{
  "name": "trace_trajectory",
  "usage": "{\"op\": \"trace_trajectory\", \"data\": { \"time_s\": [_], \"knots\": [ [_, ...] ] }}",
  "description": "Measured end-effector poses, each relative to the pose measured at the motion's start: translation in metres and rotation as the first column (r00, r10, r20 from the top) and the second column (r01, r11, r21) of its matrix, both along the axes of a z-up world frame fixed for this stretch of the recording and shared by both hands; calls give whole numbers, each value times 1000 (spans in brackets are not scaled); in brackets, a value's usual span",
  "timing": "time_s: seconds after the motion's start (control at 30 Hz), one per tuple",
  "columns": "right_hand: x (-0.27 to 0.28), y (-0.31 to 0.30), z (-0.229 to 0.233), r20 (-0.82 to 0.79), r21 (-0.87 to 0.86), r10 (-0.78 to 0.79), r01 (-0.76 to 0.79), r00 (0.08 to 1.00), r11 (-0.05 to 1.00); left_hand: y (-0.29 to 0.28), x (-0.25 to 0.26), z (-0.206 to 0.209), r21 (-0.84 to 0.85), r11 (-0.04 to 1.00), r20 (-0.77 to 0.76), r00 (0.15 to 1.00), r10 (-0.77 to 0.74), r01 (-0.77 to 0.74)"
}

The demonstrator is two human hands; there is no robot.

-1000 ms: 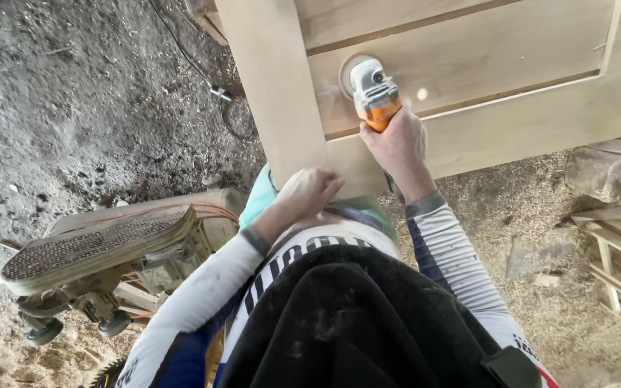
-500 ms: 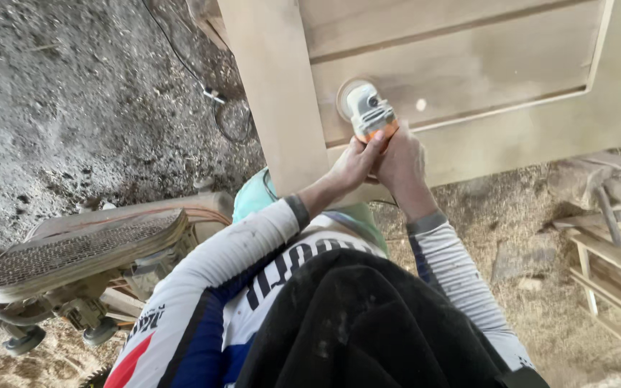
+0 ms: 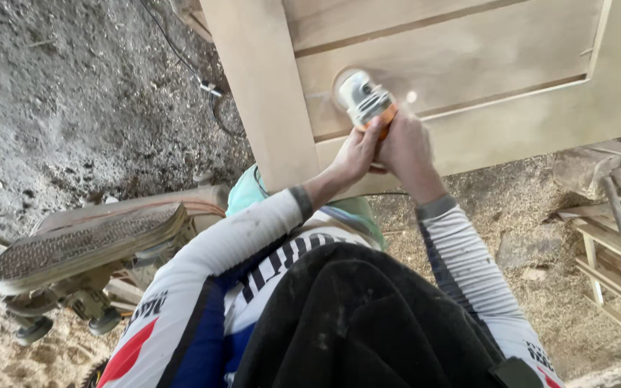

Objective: The person uses an angle grinder with a sanding disc to smooth the surface of a wooden door panel, moving the tool across the different boards.

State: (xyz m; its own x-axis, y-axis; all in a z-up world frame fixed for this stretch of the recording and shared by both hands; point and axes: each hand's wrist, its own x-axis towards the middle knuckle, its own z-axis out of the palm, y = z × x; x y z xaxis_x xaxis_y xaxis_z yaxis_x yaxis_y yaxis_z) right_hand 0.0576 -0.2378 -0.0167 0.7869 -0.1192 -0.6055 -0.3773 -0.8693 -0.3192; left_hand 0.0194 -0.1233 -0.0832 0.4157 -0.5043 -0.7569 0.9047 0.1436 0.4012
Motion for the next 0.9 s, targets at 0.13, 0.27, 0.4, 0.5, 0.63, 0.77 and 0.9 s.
{"op": "trace_trajectory", "data": {
  "time_s": [0.13,0.27,0.4,0.5,0.63,0.77,0.9],
  "knots": [
    [4,-29,-7,-32,-86,-55,52,998,995,-26,19,3,-37,998,32,998,-57,58],
    [1,-56,-9,-52,-109,-107,101,993,989,-50,29,5,-31,983,154,973,-173,180],
    [-11,-63,-13,18,-34,-374,375,927,926,-71,35,2,134,930,234,901,-366,343],
    [-12,-53,-21,-79,169,-725,726,684,667,-69,36,1,270,868,290,824,-487,418],
    [-5,-23,-29,-98,-48,-530,528,842,848,-28,33,2,317,892,284,865,-414,323],
    [-4,15,-28,-13,-45,-165,165,986,985,18,25,6,274,957,194,969,-154,97],
    [-3,36,-19,77,13,-26,25,997,1000,33,15,9,300,954,162,986,-39,-11]
  ]
}}
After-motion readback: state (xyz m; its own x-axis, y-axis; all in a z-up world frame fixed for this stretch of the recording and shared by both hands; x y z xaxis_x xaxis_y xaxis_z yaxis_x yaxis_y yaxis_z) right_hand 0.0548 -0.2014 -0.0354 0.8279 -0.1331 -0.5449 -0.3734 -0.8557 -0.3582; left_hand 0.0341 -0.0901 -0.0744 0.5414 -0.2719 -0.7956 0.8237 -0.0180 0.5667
